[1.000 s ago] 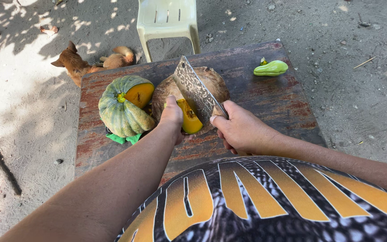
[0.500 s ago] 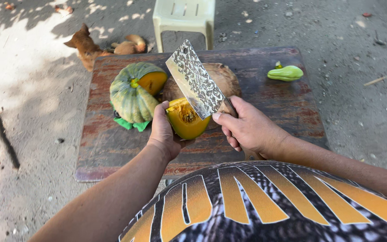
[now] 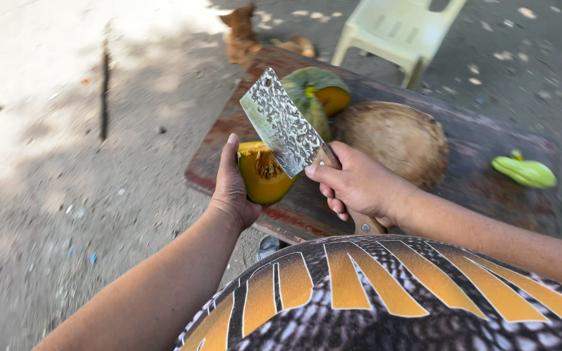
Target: The person cuts a pumpkin into smaller sections using a cleaver on a wooden table, then peels and slices pieces of the pumpkin while also handling a small squash.
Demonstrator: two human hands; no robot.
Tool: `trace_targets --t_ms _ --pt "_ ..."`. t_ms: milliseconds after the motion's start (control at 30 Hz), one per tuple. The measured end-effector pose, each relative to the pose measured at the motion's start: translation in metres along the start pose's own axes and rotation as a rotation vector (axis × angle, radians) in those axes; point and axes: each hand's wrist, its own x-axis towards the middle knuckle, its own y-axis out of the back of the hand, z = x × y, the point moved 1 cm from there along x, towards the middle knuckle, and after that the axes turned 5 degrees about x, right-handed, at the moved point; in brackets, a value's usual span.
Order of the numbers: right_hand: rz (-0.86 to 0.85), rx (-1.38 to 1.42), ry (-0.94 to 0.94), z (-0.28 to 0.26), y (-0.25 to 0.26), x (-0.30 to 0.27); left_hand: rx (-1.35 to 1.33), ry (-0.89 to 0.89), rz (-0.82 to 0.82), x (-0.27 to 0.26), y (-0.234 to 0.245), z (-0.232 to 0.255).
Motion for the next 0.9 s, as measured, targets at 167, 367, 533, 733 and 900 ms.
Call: trace_targets --t_ms 167,367,533,733,900 --pt "-0.206 -0.144 0.057 -0.014 -0.026 0.020 -0.104 -0.182 0.132 -0.029 0.041 0.003" --pt "-0.493 -0.310 0.071 -0.028 -0.074 0.021 -0.164 -0.307 0.339 -0.108 0.088 -0.003" --pt "-0.707 -0.374 0.008 -0.035 -0.116 0.006 -0.270 -0.434 0.447 -0.161 0.124 -0.027" --pt "-0.786 -0.521 0.041 -0.050 -0.176 -0.018 -0.510 -0.695 0.493 -0.196 0.168 -0.051" --pt "-0.860 -0.691 0.185 -0.061 -0.239 -0.021 -0.584 -0.785 0.502 -0.216 0.221 -0.040"
